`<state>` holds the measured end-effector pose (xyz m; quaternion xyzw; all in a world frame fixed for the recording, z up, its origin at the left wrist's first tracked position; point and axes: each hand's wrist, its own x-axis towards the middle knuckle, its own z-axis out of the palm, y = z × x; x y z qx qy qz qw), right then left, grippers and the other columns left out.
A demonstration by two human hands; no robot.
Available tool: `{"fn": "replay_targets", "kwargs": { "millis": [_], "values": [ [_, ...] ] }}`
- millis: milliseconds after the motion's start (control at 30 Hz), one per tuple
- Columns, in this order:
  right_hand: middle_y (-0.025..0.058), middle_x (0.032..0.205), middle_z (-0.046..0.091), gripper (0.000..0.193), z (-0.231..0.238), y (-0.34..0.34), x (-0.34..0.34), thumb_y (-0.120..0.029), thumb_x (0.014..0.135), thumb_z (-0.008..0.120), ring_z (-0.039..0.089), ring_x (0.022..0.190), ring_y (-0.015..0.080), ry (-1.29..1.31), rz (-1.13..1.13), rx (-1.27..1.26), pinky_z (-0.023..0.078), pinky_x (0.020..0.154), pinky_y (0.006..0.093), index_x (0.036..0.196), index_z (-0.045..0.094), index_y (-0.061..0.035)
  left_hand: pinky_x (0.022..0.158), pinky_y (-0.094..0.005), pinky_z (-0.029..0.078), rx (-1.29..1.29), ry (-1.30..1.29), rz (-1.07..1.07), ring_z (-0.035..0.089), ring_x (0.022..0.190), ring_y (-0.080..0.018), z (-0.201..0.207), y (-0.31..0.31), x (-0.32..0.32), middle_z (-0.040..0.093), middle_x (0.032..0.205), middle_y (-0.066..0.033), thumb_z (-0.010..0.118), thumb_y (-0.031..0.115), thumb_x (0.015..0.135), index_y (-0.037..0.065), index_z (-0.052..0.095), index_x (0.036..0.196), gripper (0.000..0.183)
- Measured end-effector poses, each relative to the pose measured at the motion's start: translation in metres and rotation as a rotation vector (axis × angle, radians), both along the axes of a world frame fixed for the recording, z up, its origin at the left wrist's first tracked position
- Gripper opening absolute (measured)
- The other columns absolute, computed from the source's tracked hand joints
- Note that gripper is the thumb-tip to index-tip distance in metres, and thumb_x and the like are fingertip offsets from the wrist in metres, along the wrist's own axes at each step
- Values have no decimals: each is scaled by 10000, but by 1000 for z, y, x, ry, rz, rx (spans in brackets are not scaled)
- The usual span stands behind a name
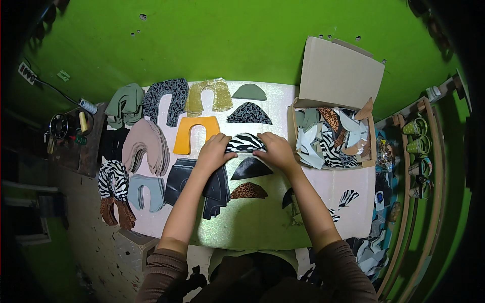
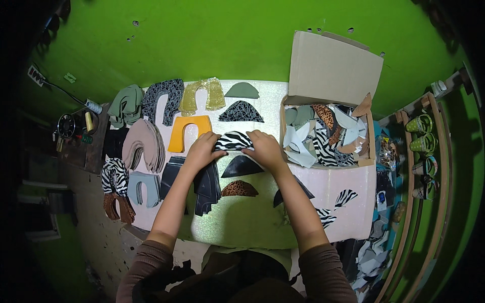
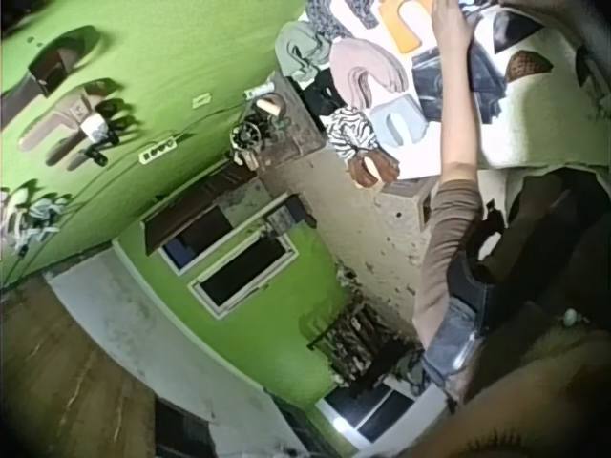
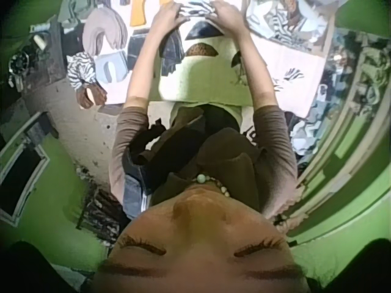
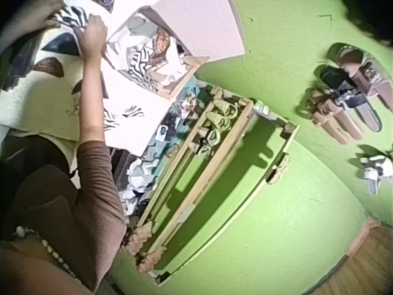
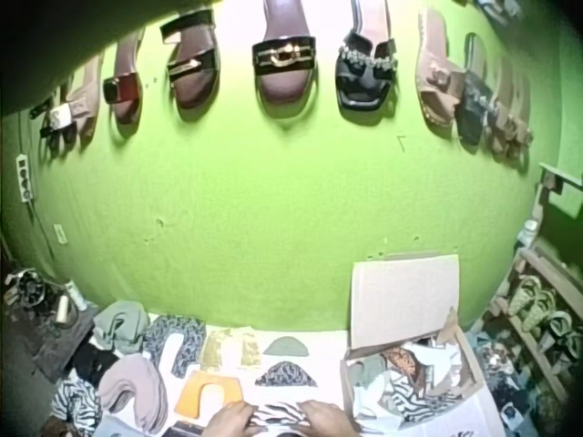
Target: Organize and sort patterned fabric and leather cutouts for shoe manufacturing.
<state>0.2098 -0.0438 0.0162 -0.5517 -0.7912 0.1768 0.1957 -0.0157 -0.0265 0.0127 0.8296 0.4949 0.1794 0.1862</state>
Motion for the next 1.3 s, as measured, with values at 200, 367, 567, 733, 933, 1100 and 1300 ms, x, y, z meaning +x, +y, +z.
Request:
{"fn": "replay_targets", "kwargs": {
  "millis": [200,367,567,733,933,1100,1300],
  "values": [
    [108,977,590,480,-5,0,1,-276,689,739,573,951,288,-28,3,-15,436,794,380,1071,568,-40,815,-390,454,-7,30,-1,552,940,-310,-2,4,2,568,936,-130,767,267,653,31,564,994,461],
    [145,1111,564,728,2,-1,-4,-242,645,774,546,1039,297,34,2,13,441,860,379,1269,452,-47,852,-389,444,18,41,-72,538,1009,-325,7,5,5,559,1063,-144,772,265,645,20,508,1145,616],
    [151,1228,520,830,-4,13,-16,-194,627,782,520,1108,294,17,117,87,453,888,380,1337,372,-64,871,-393,444,46,50,-155,535,1037,-338,0,15,17,542,1136,-153,779,233,635,26,442,1233,717],
    [98,1312,477,845,-19,23,-13,-165,628,774,526,1117,271,-24,187,-104,473,871,350,1353,351,-72,842,-404,454,13,80,-172,562,967,-345,-8,20,20,575,1050,-154,763,196,655,19,450,1217,666],
    [115,1399,386,775,-16,2,-18,-283,705,717,405,1258,271,58,96,192,362,1010,382,1340,363,-15,980,-401,380,138,48,-130,457,1185,-324,-1,5,18,455,1302,-177,726,298,703,-14,361,1319,781],
    [109,1423,358,681,-20,-28,-21,-348,786,620,346,1306,242,-166,83,223,265,1061,456,1332,389,-14,1080,-418,245,201,211,-96,321,1320,-245,-3,-34,15,325,1433,-131,611,383,782,18,342,1356,731],
    [85,1419,371,631,-36,-31,-13,-368,819,577,333,1314,205,-181,122,259,250,1064,469,1328,411,-35,1096,-424,219,162,236,-71,307,1334,-215,-17,-42,19,315,1449,-95,586,374,786,37,333,1370,720]
  ]
}}
